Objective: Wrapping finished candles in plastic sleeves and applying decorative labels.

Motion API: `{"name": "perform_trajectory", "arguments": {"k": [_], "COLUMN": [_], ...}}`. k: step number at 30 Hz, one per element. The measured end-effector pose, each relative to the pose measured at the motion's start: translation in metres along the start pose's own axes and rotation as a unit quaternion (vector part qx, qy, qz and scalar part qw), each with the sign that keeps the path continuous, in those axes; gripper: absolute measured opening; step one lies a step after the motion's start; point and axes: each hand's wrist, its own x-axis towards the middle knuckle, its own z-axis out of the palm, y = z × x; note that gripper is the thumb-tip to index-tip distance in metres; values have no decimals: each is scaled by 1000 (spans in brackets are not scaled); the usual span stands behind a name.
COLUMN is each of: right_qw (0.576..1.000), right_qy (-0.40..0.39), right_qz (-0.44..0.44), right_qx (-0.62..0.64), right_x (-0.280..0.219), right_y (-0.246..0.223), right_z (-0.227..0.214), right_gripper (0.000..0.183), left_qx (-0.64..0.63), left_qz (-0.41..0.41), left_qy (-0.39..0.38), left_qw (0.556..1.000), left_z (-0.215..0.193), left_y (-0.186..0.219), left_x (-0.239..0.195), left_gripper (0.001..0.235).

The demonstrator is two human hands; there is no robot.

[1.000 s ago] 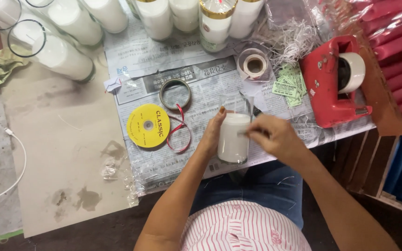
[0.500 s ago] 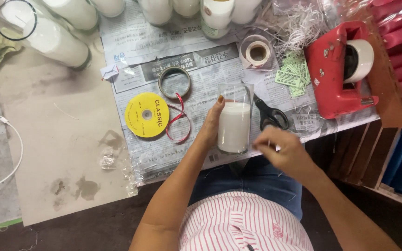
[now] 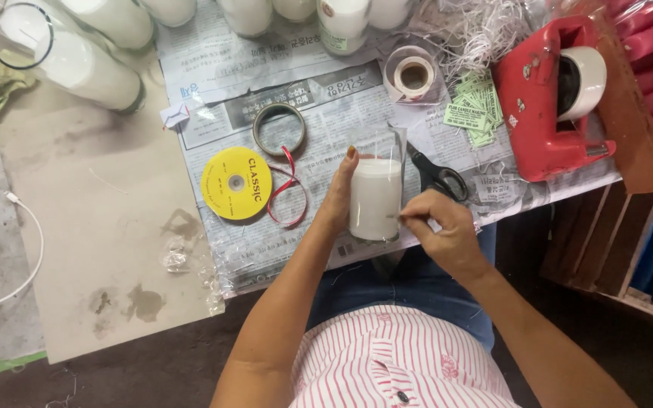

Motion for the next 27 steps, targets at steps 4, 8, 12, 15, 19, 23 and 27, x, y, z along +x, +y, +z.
{"name": "perform_trajectory", "arguments": {"k": [4,8,12,15,19,23,27], "right_qw": [999,998,994,990,992,989,986], "right_qy": [-8,-17,16,-33,-25,36,65], "right_qz": [-39,-53,-86,-101,-55,-11,-18], "right_qx": [-14,-41,-67,-88,-108,-142,-153], "right_x": [-11,-18,2,-12,-29,-41,-38], "right_y": [4,-10,-15,-19,-19,-7,-2], "right_z": [10,6,6,9,-12,-34,-33], "right_gripper": [19,18,19,17,14,14,16], "left_qx": [-63,-115,-86,-122,-10,190,271], "left_qz": [-4,-10,-10,3,86,289,394], "left_qy": [10,13,6,18,62,139,161], "left_qw": [998,993,996,992,994,928,863], "left_z": [2,19,2,5,23,13,10], "left_y": [-1,22,-3,-5,41,39,26], "left_x": [3,-14,2,1,-30,-33,-35], "left_gripper": [85,81,86,78,95,109,107]}}
